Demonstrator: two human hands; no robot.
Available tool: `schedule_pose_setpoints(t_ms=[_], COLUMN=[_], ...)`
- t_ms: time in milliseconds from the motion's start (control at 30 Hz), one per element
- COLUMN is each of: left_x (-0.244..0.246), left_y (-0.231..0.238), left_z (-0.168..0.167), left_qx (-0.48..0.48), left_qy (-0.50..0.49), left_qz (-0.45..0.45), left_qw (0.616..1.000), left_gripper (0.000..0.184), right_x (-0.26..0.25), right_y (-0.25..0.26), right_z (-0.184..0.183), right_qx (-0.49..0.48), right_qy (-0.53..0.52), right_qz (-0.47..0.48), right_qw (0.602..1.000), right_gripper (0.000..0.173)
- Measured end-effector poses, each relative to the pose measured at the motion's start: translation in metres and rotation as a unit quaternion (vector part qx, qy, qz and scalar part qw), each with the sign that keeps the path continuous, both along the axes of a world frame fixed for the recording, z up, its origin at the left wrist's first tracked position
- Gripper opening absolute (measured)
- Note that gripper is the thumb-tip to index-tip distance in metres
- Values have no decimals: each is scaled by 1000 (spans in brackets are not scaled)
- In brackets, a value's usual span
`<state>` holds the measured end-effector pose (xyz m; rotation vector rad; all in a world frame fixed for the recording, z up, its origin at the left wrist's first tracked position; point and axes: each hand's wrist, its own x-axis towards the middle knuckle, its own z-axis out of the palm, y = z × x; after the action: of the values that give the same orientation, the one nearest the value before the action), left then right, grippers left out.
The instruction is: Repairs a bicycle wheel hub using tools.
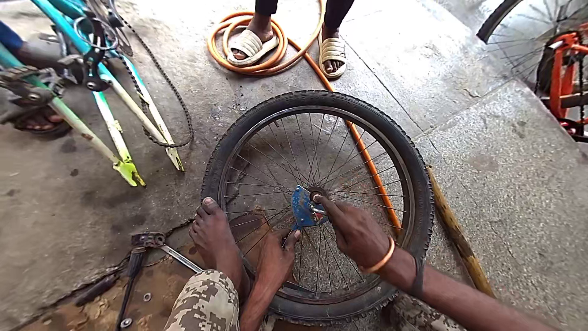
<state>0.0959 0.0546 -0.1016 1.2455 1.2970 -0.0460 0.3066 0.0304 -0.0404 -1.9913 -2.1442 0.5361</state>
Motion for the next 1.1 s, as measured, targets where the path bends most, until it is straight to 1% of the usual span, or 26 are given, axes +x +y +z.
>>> schedule_pose_setpoints(t_ms=[67, 100, 133, 200, 267, 333, 367, 400, 433, 467, 500, 533, 567, 600, 700, 767, 833, 900, 933, 967, 1000, 1067, 1100], left_x=[0, 0, 1, 0, -2, -1, -1, -1, 0, 0, 0, -1, -2, -2, 0, -1, -2, -1, 0, -1, -1, -2, -1], left_y=[0, 1, 1, 0, 1, 3, 2, 1, 2, 2, 1, 0, -1, -1, -1, -1, -2, 2, 3, 2, 1, 1, 3], left_z=[0, 0, 1, 0, 1, 2, 5, 6, 5, 3, 2, 0, 0, -1, -2, -2, -3, 0, 2, 4, 4, 6, 4], left_qx=[-9, -13, -15, -16, -9, 2, 8, 12, 16, 16, 15, 14, 13, 14, 14, 10, 3, -5, -8, -12, -14, -13, -10], left_qy=[0, 2, 3, 3, 3, 4, 3, 1, -2, -6, -9, -10, -11, -14, -19, -18, -14, -4, 0, 3, 4, -3, -9], left_qz=[0, -1, -1, -4, -5, -9, -11, -11, -9, -7, -5, -5, -5, -5, 10, 19, 25, 18, 16, 15, 13, 14, 20], left_qw=[1000, 1000, 1000, 1000, 1000, 1000, 1000, 1000, 1000, 1000, 1000, 1000, 1000, 1000, 1000, 1000, 1000, 1000, 1000, 1000, 1000, 1000, 1000], left_gripper=[32, 33, 33, 33, 33, 32, 31, 30, 29, 29, 29, 30, 30, 30, 26, 25, 28, 31, 32, 31, 30, 30, 30], right_x=[-16, -20, -23, -29, -44, -69, -78, -79, -71, -58, -44, -34, -27, -24, -23, -26, -28, -20, -12, -6, -2, -1, -3], right_y=[-11, -7, -2, -2, -10, -8, -7, -5, -1, 5, 13, 19, 26, 35, 62, 75, 91, 108, 109, 100, 87, 56, 50], right_z=[5, 9, 12, 13, 11, 11, 10, 10, 14, 17, 19, 19, 19, 19, 24, 18, 13, 7, 3, 1, -2, -11, -16], right_qx=[-25, -48, -73, -97, -90, -97, -93, -101, -137, -187, -230, -239, -214, -185, -152, -130, -142, -136, -132, -132, -121, -63, -42], right_qy=[-2, -9, -11, -2, 24, 73, 98, 115, 132, 136, 112, 70, 24, -15, -85, -85, -74, -49, -25, 4, 35, 89, 99], right_qz=[12, 12, 10, -10, -74, -157, -171, -159, -120, -54, 29, 108, 169, 214, 304, 316, 274, 176, 114, 46, -25, -169, -215], right_qw=[1000, 999, 997, 995, 993, 980, 976, 975, 974, 971, 966, 962, 962, 959, 937, 936, 948, 974, 984, 990, 992, 980, 971], right_gripper=[68, 74, 75, 69, 63, 62, 63, 64, 64, 61, 55, 46, 37, 33, 37, 39, 32, 27, 32, 36, 37, 23, 19])
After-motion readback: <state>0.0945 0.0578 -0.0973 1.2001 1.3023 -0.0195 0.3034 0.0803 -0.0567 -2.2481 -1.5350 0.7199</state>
